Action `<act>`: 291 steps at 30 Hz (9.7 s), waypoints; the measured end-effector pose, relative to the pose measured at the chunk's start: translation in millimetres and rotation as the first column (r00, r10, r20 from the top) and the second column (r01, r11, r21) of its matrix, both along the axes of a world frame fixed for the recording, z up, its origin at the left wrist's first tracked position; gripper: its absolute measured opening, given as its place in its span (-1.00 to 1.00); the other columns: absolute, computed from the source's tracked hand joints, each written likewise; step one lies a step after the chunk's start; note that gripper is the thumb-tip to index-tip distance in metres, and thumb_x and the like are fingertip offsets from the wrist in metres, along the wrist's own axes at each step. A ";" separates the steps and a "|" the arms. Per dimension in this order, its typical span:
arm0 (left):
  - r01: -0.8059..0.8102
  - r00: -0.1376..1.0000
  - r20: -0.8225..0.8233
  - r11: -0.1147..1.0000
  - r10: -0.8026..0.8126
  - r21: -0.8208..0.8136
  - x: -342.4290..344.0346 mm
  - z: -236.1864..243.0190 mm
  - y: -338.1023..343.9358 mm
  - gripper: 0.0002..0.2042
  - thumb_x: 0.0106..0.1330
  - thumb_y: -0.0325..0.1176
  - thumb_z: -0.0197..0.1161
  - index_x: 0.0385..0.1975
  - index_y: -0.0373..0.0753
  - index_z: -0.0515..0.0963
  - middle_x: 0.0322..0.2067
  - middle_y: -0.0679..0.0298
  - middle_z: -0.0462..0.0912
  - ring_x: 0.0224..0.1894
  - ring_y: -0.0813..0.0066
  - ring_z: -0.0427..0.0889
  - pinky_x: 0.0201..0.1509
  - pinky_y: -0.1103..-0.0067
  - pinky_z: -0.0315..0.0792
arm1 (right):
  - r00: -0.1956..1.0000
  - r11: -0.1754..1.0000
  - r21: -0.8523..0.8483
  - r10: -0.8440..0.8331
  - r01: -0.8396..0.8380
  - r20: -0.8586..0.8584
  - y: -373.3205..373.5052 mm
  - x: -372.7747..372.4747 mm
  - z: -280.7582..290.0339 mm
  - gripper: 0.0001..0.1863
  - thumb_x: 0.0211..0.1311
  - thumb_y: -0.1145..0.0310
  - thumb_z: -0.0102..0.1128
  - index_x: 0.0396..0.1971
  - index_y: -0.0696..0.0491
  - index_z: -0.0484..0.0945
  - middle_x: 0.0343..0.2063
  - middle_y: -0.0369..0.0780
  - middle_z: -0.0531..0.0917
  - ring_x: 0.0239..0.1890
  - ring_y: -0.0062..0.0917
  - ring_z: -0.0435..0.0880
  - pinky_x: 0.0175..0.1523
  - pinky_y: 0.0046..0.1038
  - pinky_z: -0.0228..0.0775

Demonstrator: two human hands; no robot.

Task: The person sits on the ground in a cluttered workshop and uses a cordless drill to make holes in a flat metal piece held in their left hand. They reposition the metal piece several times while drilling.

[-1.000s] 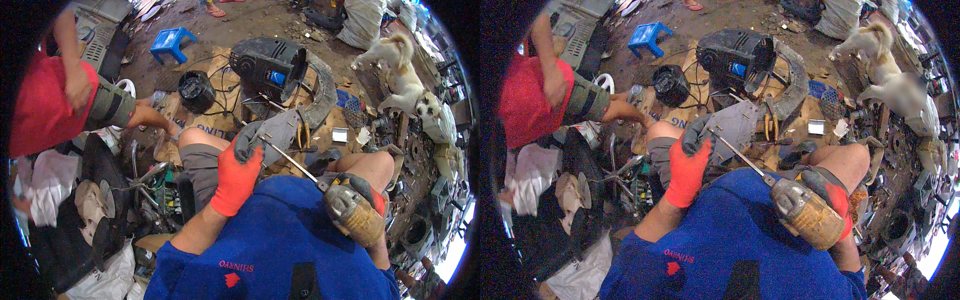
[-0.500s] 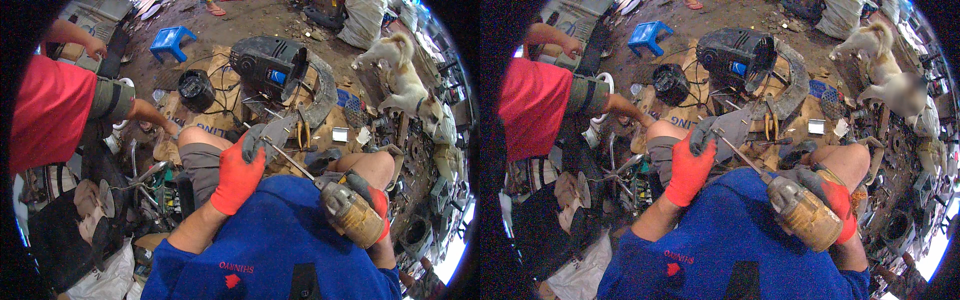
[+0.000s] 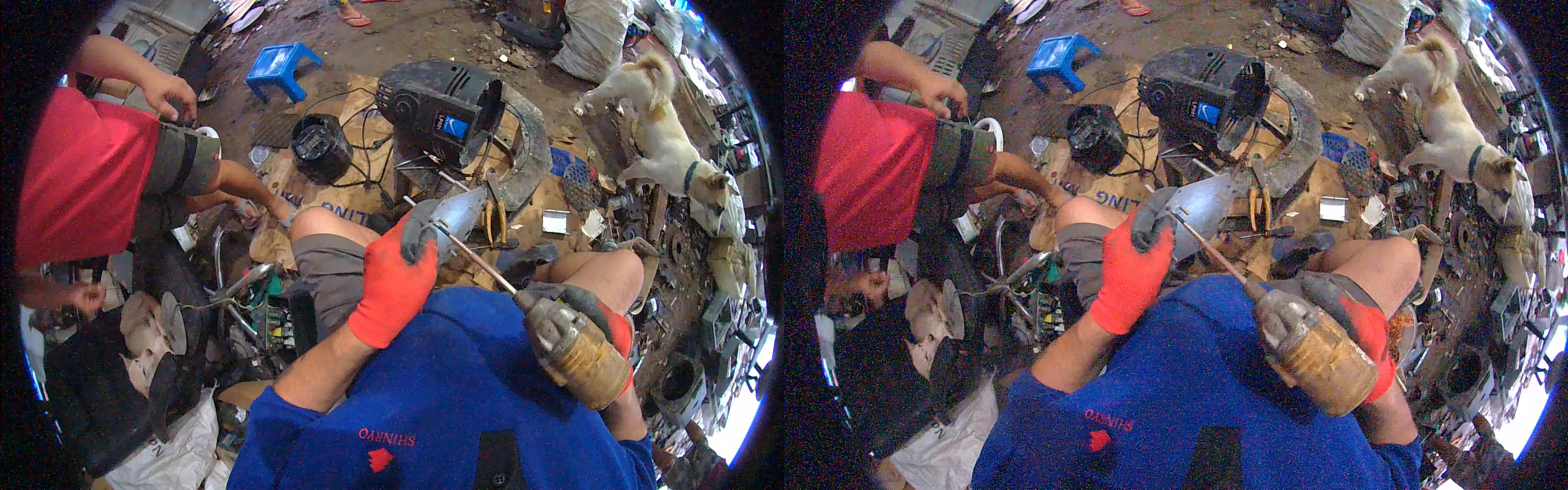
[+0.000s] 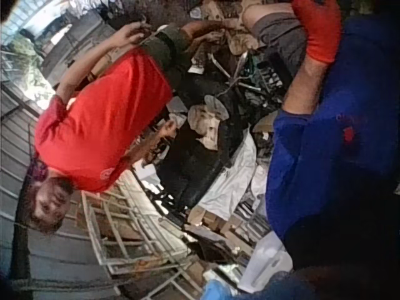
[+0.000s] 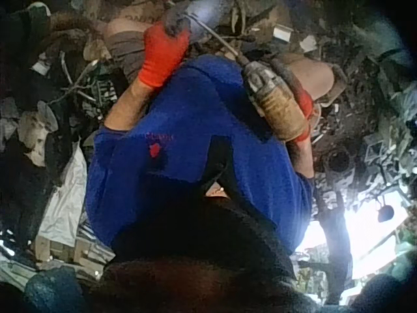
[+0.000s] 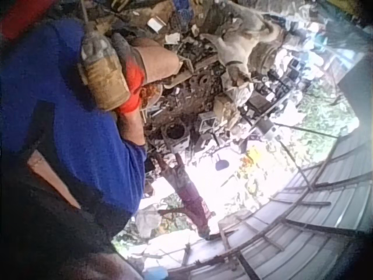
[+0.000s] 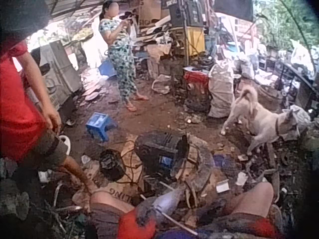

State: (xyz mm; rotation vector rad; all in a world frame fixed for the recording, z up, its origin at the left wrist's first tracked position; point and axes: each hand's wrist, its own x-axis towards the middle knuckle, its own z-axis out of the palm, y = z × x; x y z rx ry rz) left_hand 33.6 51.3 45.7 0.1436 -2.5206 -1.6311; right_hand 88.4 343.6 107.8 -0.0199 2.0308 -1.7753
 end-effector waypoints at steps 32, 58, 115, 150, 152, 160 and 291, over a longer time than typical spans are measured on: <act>0.219 0.964 0.190 0.959 -0.184 -0.181 -4.5 9.9 -11.0 -0.68 0.15 -0.49 0.12 -0.07 -0.30 0.53 -0.24 0.05 0.66 -0.15 0.33 0.66 -0.05 0.49 0.47 | 0.616 0.634 0.734 0.686 -0.243 -0.387 11.7 -18.0 35.6 -0.54 -0.24 0.25 0.19 -0.19 -0.01 0.54 -0.14 0.00 0.57 -0.22 -0.14 0.61 -0.21 -0.17 0.45; 0.179 0.983 0.078 0.965 -0.167 -0.191 1.0 9.5 -1.8 -0.68 0.07 -0.43 0.17 -0.13 -0.29 0.53 -0.36 -0.04 0.61 -0.27 -0.02 0.60 -0.22 0.34 0.48 | 0.594 0.620 0.724 0.717 -0.303 -0.366 6.9 -11.6 47.6 -0.55 -0.18 0.22 0.20 -0.17 0.00 0.52 -0.13 -0.01 0.57 -0.22 -0.13 0.60 -0.22 -0.17 0.44; -0.051 0.994 -0.101 0.997 0.045 -0.057 -11.8 15.6 15.2 -0.57 0.07 -0.55 0.14 0.02 -0.38 0.45 -0.31 -0.07 0.61 -0.31 0.14 0.65 -0.23 0.46 0.48 | 0.865 0.727 -0.530 -0.176 0.436 0.471 3.0 -7.6 15.0 -0.23 0.13 0.22 0.24 0.29 0.10 0.08 0.07 -0.01 0.46 0.07 -0.24 0.51 0.14 -0.23 0.41; -0.016 0.988 -0.153 0.984 -0.012 -0.178 -11.2 24.5 14.3 -0.59 0.08 -0.54 0.14 0.01 -0.37 0.45 -0.32 -0.09 0.61 -0.27 0.07 0.64 -0.20 0.42 0.48 | 0.869 0.845 0.476 0.408 -0.243 -0.280 11.6 -25.3 35.3 -0.46 0.10 0.26 0.23 0.10 0.12 0.40 -0.08 -0.13 0.59 -0.04 -0.39 0.60 0.03 -0.40 0.43; 0.003 0.989 -0.148 0.990 -0.024 -0.141 -10.5 15.7 13.0 -0.59 0.08 -0.54 0.14 0.01 -0.38 0.45 -0.32 -0.08 0.61 -0.28 0.08 0.64 -0.20 0.42 0.48 | 0.962 0.917 0.366 0.225 -0.157 -0.151 13.7 -20.2 27.7 -0.49 0.15 0.26 0.19 0.10 0.12 0.39 -0.06 -0.12 0.58 -0.02 -0.39 0.58 0.05 -0.39 0.43; 0.024 0.990 -0.131 0.990 -0.042 -0.139 -10.4 13.5 11.3 -0.58 0.07 -0.55 0.14 0.01 -0.39 0.45 -0.32 -0.09 0.61 -0.29 0.07 0.64 -0.21 0.42 0.48 | 0.956 0.947 -0.266 -0.104 0.179 0.273 32.6 8.5 -8.6 -0.51 0.31 0.30 0.02 0.21 0.07 0.26 0.09 -0.08 0.46 0.06 -0.40 0.53 0.14 -0.35 0.43; 0.117 0.993 0.043 0.987 -0.113 -0.112 -5.5 9.9 11.3 -0.60 0.05 -0.48 0.13 -0.03 -0.32 0.49 -0.31 -0.07 0.61 -0.20 0.01 0.62 -0.17 0.40 0.48 | 0.475 0.668 0.717 0.706 -0.200 -0.526 7.9 -24.3 45.8 -0.53 -0.35 0.26 0.21 -0.26 0.03 0.55 -0.27 -0.05 0.61 -0.37 -0.20 0.63 -0.37 -0.25 0.47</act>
